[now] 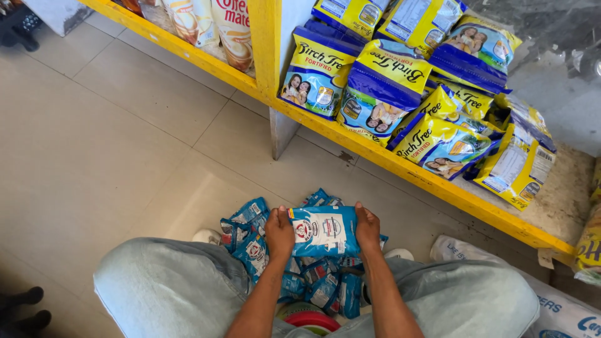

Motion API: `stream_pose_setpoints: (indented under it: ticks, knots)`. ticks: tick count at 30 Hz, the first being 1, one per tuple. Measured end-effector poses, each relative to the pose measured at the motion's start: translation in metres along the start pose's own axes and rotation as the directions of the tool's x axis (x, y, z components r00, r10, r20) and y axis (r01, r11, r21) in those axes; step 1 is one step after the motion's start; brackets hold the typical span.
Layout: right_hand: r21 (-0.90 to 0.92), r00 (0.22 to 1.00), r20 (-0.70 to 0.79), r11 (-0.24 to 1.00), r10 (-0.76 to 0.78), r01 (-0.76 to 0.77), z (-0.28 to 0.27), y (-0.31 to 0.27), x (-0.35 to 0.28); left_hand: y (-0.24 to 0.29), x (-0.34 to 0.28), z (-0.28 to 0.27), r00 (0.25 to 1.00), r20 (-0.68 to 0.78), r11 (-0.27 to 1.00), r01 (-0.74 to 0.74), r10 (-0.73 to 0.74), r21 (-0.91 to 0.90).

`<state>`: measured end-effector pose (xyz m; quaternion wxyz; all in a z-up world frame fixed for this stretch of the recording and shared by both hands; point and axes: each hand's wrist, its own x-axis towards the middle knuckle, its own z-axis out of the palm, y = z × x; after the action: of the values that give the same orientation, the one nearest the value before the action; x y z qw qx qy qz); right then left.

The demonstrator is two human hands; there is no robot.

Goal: Stocking and organizing milk powder packets on grocery store shelves.

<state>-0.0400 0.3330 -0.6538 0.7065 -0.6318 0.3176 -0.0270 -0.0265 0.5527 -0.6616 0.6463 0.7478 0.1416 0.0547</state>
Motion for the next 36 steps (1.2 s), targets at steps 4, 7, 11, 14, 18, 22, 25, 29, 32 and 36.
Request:
stream_pose_setpoints:
  ticks: [4,7,11,14,18,22,25,29,32,36]
  knots:
    - [0.078,0.993,-0.014,0.990,0.118,-0.117,0.000,-0.002,-0.002,-0.001,0.005,-0.001,1.000,-0.020,0.994,-0.017,0.019,0.108]
    - [0.049,0.993,0.044,0.993,0.106,-0.109,-0.002,-0.018,-0.008,0.016,0.005,-0.003,0.999,0.006,0.989,0.052,-0.053,0.136]
    - [0.166,0.970,0.216,0.975,0.112,-0.150,-0.008,-0.016,-0.012,0.043,0.011,-0.008,0.993,0.103,0.996,-0.057,0.064,-0.075]
    - [0.228,0.929,0.339,0.946,0.145,-0.231,-0.006,-0.002,-0.004,0.042,0.025,-0.005,0.979,0.132,0.979,-0.134,0.154,-0.151]
    - [0.194,0.849,0.467,0.908,0.247,-0.371,-0.005,0.028,-0.021,0.020,0.034,-0.008,0.981,0.175,0.986,-0.058,0.086,-0.158]
    - [0.334,0.870,0.456,0.870,0.189,-0.364,0.000,0.032,-0.014,0.045,0.030,-0.022,0.969,0.202,0.942,0.195,-0.142,-0.273]
    - [0.452,0.913,0.388,0.837,0.127,-0.309,-0.004,0.036,-0.003,0.061,0.015,-0.020,0.819,0.388,0.721,0.563,-0.422,-0.404]
    - [0.558,0.943,0.305,0.778,0.133,-0.290,0.014,0.010,-0.021,0.037,-0.002,0.003,0.941,0.291,0.920,0.259,-0.172,-0.295]
    - [0.562,0.929,0.313,0.750,0.197,-0.348,0.019,0.017,-0.024,0.035,-0.003,0.012,0.986,0.167,0.928,0.049,0.014,-0.368]
    - [0.419,0.837,0.445,0.752,0.318,-0.508,0.013,0.042,-0.022,0.039,0.002,0.005,0.986,0.141,0.930,-0.027,0.084,-0.366]
